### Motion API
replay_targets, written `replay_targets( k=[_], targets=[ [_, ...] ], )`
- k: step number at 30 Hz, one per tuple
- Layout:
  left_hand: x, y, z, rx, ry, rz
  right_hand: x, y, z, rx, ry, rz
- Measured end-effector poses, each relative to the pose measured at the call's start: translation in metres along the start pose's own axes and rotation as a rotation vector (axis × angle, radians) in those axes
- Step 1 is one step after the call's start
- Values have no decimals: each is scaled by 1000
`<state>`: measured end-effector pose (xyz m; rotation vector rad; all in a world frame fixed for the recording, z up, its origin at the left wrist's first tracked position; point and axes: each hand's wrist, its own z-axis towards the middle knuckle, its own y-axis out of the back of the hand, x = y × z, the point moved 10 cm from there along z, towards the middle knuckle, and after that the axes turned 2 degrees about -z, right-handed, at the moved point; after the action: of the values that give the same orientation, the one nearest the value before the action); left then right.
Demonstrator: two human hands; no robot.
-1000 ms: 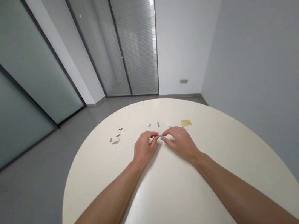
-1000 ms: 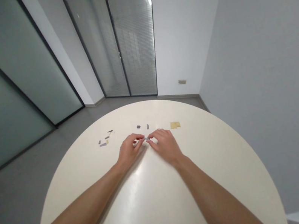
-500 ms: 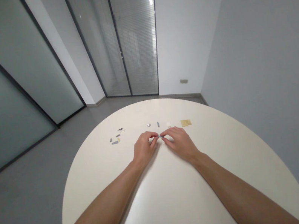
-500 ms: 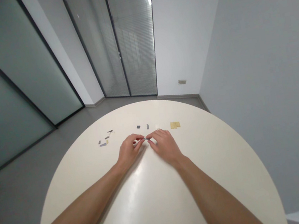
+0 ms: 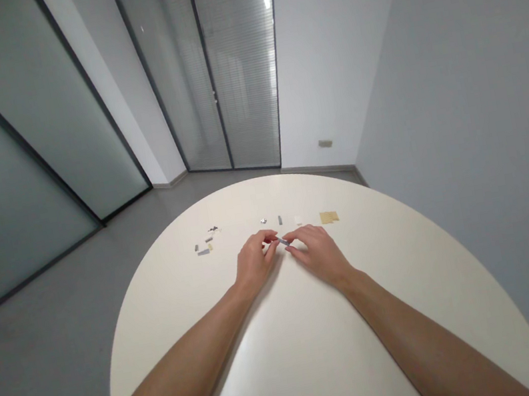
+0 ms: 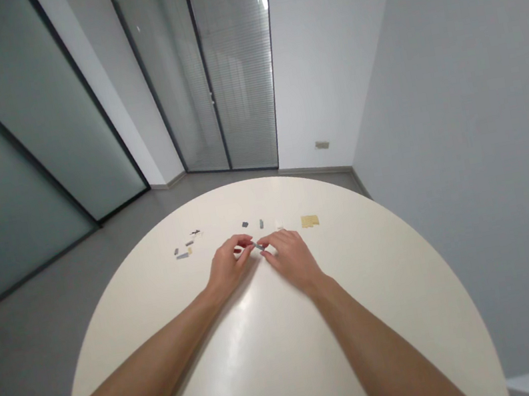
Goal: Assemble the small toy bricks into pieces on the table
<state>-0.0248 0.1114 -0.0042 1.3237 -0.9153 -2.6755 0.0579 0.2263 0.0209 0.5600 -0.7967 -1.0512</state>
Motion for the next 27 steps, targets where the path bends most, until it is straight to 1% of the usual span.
replay_targets(
  k=[8,15,21,27],
  targets=[
    [-5,0,0,4,-4,-101,4,-3,0,15,57,2],
    [0,-2,0,9,13,-135,3,-1,0,7,44,19],
    [-3,-7,-1,55,27,-180,2,-1,-1,-10,30,13],
    [-7,-10,-2,88,-1,-178,3,-1,-1,-16,36,6]
  ],
)
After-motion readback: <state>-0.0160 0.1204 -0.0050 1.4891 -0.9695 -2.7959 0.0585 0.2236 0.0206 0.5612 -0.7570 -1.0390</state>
